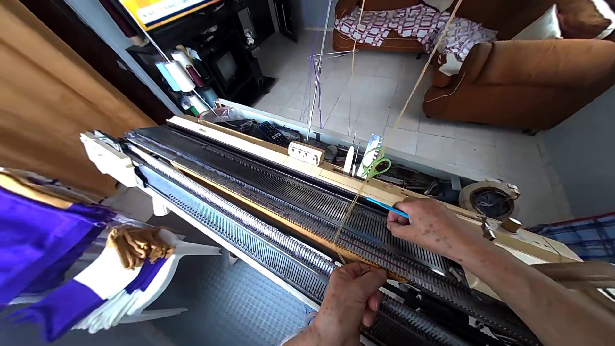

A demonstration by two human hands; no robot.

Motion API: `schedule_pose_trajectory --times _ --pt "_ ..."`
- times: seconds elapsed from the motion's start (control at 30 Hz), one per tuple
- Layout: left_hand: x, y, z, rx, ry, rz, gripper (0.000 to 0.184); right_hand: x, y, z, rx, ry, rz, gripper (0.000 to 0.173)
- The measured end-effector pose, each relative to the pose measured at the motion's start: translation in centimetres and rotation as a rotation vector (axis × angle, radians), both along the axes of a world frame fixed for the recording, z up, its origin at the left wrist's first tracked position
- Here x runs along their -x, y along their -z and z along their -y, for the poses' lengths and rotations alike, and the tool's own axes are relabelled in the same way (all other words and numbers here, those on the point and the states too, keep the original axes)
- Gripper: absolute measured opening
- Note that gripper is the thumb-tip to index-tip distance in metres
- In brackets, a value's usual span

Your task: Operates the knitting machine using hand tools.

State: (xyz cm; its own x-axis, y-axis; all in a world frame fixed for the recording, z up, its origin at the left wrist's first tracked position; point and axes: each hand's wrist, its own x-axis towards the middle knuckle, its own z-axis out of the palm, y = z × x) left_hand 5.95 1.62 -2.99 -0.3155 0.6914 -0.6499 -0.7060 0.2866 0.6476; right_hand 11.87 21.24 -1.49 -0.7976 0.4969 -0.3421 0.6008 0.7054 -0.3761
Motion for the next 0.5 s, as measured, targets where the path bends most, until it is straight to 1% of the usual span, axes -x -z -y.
schedule_pose_trajectory --times 0.1,0.2,0.37,0.5 --pt "-0.12 -0.03 -0.21 0.02 -0.022 0.03 0.017 -0.15 -0.07 0.08 0.0 -0.012 -0.018 0.01" --pt "-0.09 0.13 -0.13 0.003 -0.022 0.044 0.015 -0.14 -0.19 0.07 0.021 0.0 -0.016 0.01" --pt "0.01 0.09 0.17 -0.018 -0.033 0.091 0.015 -0.17 0.09 0.11 -0.032 -0.005 -0.016 0.01" --pt "0.26 -0.2 0.11 -0.003 -0.039 0.15 0.016 -0.27 0.2 0.12 -0.026 -0.024 -0.05 0.01"
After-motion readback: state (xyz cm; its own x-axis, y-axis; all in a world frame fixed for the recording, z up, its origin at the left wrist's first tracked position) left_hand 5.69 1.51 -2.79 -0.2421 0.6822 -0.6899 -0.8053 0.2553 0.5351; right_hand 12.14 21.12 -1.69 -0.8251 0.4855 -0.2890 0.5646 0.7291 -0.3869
